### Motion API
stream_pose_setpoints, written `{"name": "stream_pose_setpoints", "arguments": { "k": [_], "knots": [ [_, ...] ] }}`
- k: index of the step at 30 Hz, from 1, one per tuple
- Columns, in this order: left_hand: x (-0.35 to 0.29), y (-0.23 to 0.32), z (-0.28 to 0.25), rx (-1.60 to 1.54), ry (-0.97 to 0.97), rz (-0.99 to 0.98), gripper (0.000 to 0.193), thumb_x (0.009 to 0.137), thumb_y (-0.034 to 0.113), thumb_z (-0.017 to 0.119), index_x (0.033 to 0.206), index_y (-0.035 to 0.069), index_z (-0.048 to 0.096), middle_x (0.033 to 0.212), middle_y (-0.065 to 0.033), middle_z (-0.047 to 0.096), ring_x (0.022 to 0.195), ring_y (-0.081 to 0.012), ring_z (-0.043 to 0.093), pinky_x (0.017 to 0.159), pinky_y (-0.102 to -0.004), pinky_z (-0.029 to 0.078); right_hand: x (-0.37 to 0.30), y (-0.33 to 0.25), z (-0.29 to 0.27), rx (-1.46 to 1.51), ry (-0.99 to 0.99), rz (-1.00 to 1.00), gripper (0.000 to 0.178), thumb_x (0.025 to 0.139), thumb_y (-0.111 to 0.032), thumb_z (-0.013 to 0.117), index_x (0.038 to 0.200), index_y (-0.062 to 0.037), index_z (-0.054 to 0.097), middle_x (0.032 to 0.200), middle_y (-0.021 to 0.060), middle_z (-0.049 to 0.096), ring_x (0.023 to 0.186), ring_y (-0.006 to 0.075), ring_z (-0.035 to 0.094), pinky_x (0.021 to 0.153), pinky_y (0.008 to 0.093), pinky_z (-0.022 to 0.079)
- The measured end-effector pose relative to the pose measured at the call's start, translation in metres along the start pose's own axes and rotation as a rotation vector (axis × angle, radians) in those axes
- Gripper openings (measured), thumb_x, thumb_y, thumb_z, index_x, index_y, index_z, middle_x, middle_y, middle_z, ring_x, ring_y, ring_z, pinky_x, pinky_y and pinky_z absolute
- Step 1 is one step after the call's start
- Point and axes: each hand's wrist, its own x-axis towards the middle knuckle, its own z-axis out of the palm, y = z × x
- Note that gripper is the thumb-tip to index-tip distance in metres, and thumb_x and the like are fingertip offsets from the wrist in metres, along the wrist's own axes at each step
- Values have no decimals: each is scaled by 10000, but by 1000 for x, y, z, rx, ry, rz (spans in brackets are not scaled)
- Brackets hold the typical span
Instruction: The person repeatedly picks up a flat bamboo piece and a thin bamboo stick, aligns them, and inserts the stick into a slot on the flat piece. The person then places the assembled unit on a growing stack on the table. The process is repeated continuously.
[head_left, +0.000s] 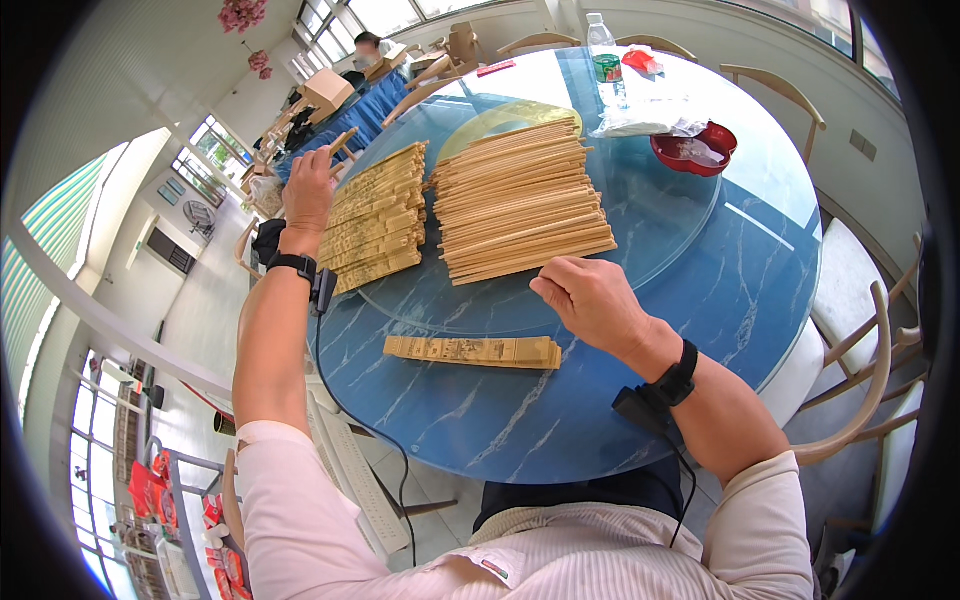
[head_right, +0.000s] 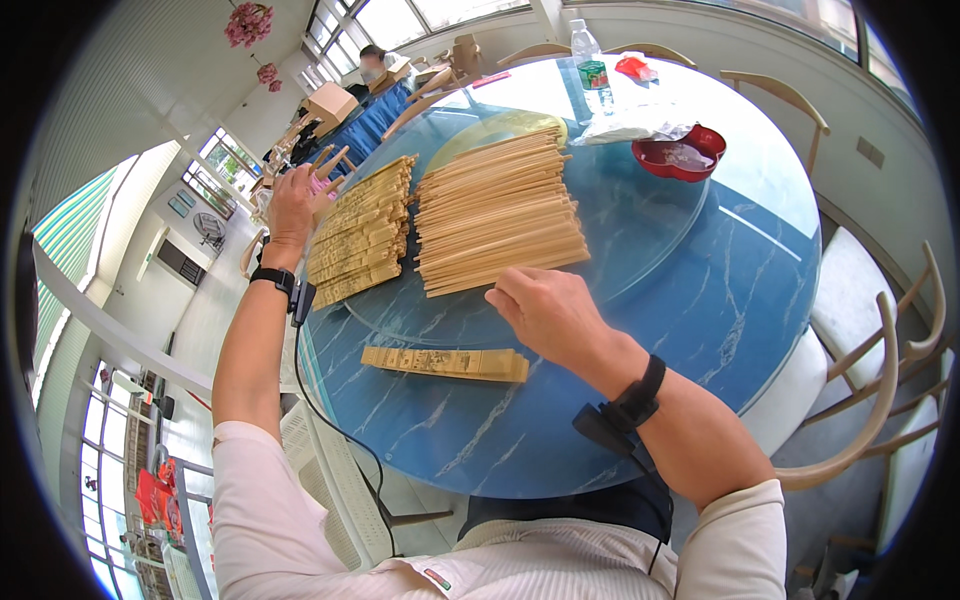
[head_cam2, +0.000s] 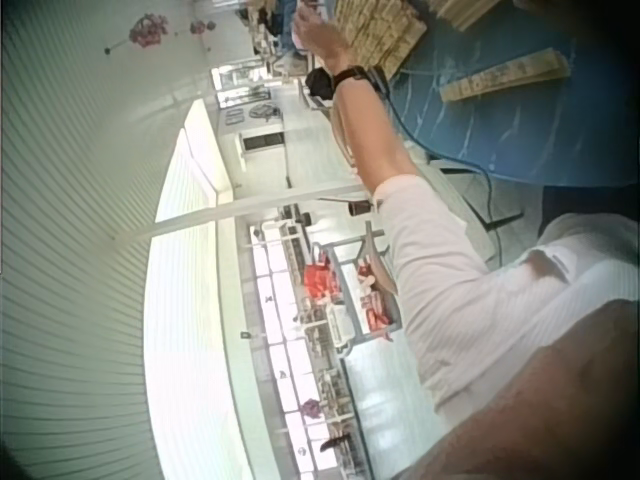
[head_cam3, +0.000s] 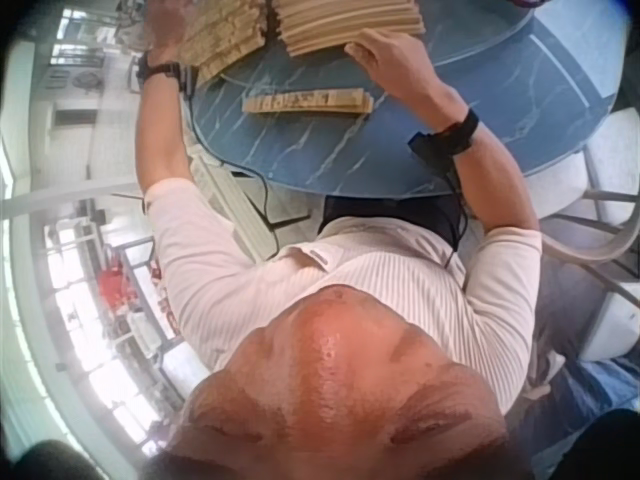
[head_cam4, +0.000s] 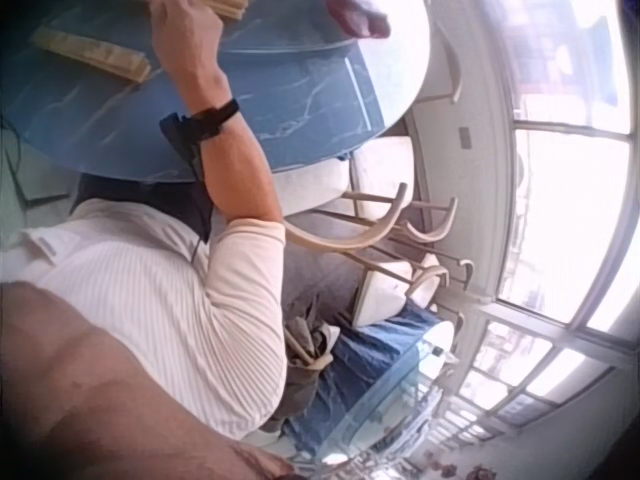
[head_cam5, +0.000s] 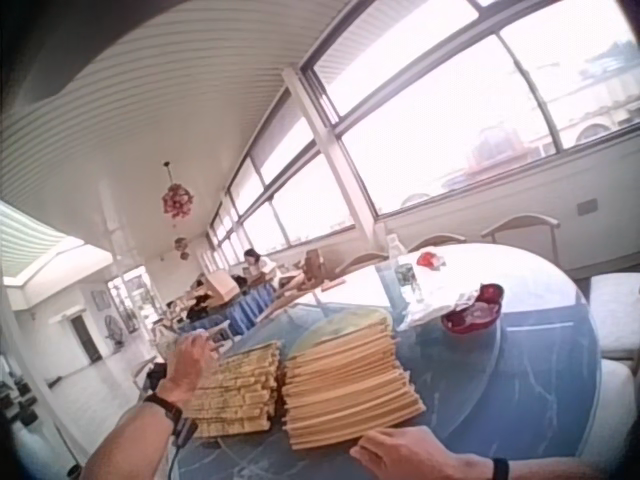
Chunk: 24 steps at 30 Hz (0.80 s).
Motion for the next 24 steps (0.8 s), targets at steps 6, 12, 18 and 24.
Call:
{"name": "stream_pose_setpoints", "arguments": {
  "k": [6,12,18,24],
  "knots": [
    [-36,-19,57,-312,-248,-221,581,952,66,725,1507,53,552,1394,-208,665,1302,-404,622,1072,-454,520,2,4,-1,-48,-16,7,259,968,-153,745,826,-33,564,763,175,665,720,429,654,596,481,511],
    [-54,5,37,-222,-385,-268,620,905,26,766,1491,46,568,1443,-219,637,1313,-371,630,1092,-436,521,4,1,-5,-51,29,11,252,978,-152,721,816,-33,570,761,182,668,721,426,658,600,488,512],
    [-39,48,3,-458,-457,-289,374,928,50,754,1300,25,717,1000,-169,777,950,-310,759,857,-394,593,14,26,-22,-144,194,50,251,1020,-150,709,866,13,599,768,207,626,688,415,607,605,441,495],
    [-49,151,-59,-787,-533,90,139,904,22,760,1040,-9,765,910,-140,755,855,-302,740,792,-353,580,19,40,-42,-247,292,214,233,993,-196,696,871,-2,651,816,222,696,774,431,686,667,497,547]
  ]
}}
